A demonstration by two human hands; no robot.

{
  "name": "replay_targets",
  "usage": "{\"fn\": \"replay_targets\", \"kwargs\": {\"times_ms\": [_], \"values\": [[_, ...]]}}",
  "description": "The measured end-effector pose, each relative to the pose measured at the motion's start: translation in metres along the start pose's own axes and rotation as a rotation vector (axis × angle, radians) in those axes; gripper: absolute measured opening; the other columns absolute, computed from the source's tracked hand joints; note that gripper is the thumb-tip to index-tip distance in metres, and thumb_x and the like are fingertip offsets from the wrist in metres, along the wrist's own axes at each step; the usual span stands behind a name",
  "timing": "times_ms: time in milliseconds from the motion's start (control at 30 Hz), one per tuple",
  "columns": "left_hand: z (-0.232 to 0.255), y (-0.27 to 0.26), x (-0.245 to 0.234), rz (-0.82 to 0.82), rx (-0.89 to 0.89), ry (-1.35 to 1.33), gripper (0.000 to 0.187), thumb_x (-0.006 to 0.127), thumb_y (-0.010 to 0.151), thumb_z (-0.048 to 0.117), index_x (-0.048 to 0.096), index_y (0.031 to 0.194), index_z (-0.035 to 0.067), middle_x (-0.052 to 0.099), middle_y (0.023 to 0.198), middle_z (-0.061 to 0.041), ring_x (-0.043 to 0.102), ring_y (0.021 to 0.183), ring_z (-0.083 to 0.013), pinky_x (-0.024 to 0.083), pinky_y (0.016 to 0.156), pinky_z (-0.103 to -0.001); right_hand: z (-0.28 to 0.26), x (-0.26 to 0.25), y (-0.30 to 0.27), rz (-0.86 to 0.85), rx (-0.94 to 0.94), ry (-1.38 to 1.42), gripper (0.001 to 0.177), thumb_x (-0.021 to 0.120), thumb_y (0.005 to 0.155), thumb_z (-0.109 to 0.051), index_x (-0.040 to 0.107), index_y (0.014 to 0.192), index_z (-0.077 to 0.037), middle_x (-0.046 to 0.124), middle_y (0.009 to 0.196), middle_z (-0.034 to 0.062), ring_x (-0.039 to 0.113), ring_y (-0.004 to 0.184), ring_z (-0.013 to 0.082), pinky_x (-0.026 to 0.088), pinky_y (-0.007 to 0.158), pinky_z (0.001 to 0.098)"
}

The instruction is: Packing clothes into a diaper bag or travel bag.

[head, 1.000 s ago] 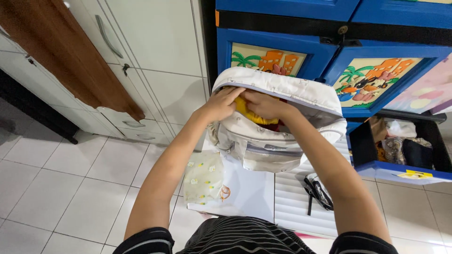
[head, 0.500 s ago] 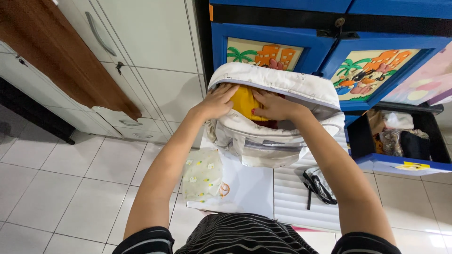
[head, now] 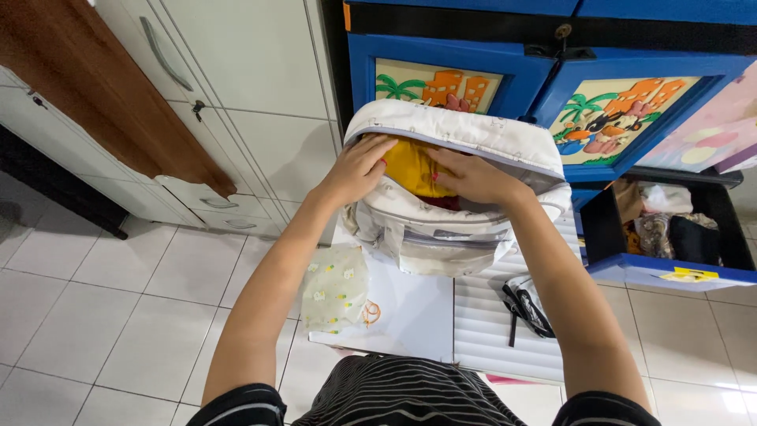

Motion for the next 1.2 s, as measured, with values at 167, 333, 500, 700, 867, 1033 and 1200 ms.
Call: {"fn": "replay_targets", "kwargs": {"times_ms": [167,333,500,700,867,1033,1200], "values": [[0.013,-0.008,-0.003,0.03,0.013,0.029,0.046,0.052,0.1,0.014,0.055,0.146,0.012,0.05,0.155,-0.012,0.04,0.149,-0.0303,0.03,0.12,-0.049,0.019,0.001,-0.009,0.073,-0.128,-0.078,0.058,0.058,0.099,-0.032,0.047,0.153,-0.012,0.049,0.156,0.0157,0.048,0.142,0.0329,0.036,0.116,0.0385],[0.032,-0.013,-0.005,0.022,-0.014,0.061,0.048,0.052,0.099,0.014,0.055,0.147,0.014,0.05,0.156,-0.012,0.038,0.149,-0.0308,0.029,0.12,-0.053,0.001,-0.014,-0.031,0.11,-0.109,-0.019,0.056,0.059,0.1,-0.032,0.049,0.151,-0.014,0.052,0.154,0.0145,0.05,0.141,0.0313,0.039,0.114,0.0373],[0.051,-0.01,-0.001,0.041,-0.011,0.083,0.048,0.053,0.099,0.012,0.055,0.147,0.014,0.049,0.156,-0.012,0.037,0.15,-0.0322,0.027,0.12,-0.053,0.008,-0.025,-0.049,0.149,-0.144,-0.037,0.057,0.059,0.1,-0.032,0.048,0.152,-0.015,0.051,0.154,0.0131,0.05,0.14,0.0319,0.04,0.113,0.0375],[0.078,-0.003,0.013,0.092,0.024,0.059,0.049,0.055,0.097,0.011,0.056,0.146,0.013,0.051,0.155,-0.012,0.04,0.149,-0.032,0.031,0.12,-0.05,0.011,-0.043,-0.082,0.188,-0.145,0.03,0.058,0.061,0.098,-0.027,0.047,0.153,-0.016,0.051,0.156,0.0118,0.051,0.14,0.0312,0.042,0.112,0.0383],[0.11,0.0,0.023,0.119,0.062,0.063,0.049,0.057,0.096,0.01,0.057,0.145,0.011,0.053,0.153,-0.014,0.042,0.146,-0.0342,0.033,0.117,-0.051,0.017,-0.056,-0.108,0.217,-0.194,-0.018,0.057,0.062,0.098,-0.024,0.048,0.153,-0.014,0.051,0.156,0.0131,0.05,0.141,0.0327,0.041,0.113,0.0394],[0.137,0.003,0.043,0.126,0.091,0.036,0.049,0.059,0.095,0.011,0.058,0.144,0.012,0.055,0.15,-0.014,0.045,0.145,-0.0349,0.034,0.117,-0.05,0.026,-0.068,-0.138,0.206,-0.086,0.07,0.056,0.06,0.096,-0.028,0.048,0.15,-0.018,0.051,0.155,0.0087,0.055,0.137,0.0278,0.049,0.102,0.0373],[0.166,0.006,0.066,0.132,0.119,-0.013,0.048,0.06,0.095,0.013,0.058,0.143,0.011,0.056,0.149,-0.015,0.047,0.143,-0.0364,0.036,0.118,-0.049,0.047,-0.075,-0.165,0.245,-0.108,-0.011,0.055,0.062,0.098,-0.023,0.05,0.151,-0.014,0.054,0.153,0.0118,0.052,0.139,0.0305,0.043,0.11,0.0394]]}}
Point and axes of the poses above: each hand's wrist, its own y-axis towards the middle knuckle, its own x-axis out of the palm, z = x × y, the point moved 5 cm from there along y, towards the middle knuckle
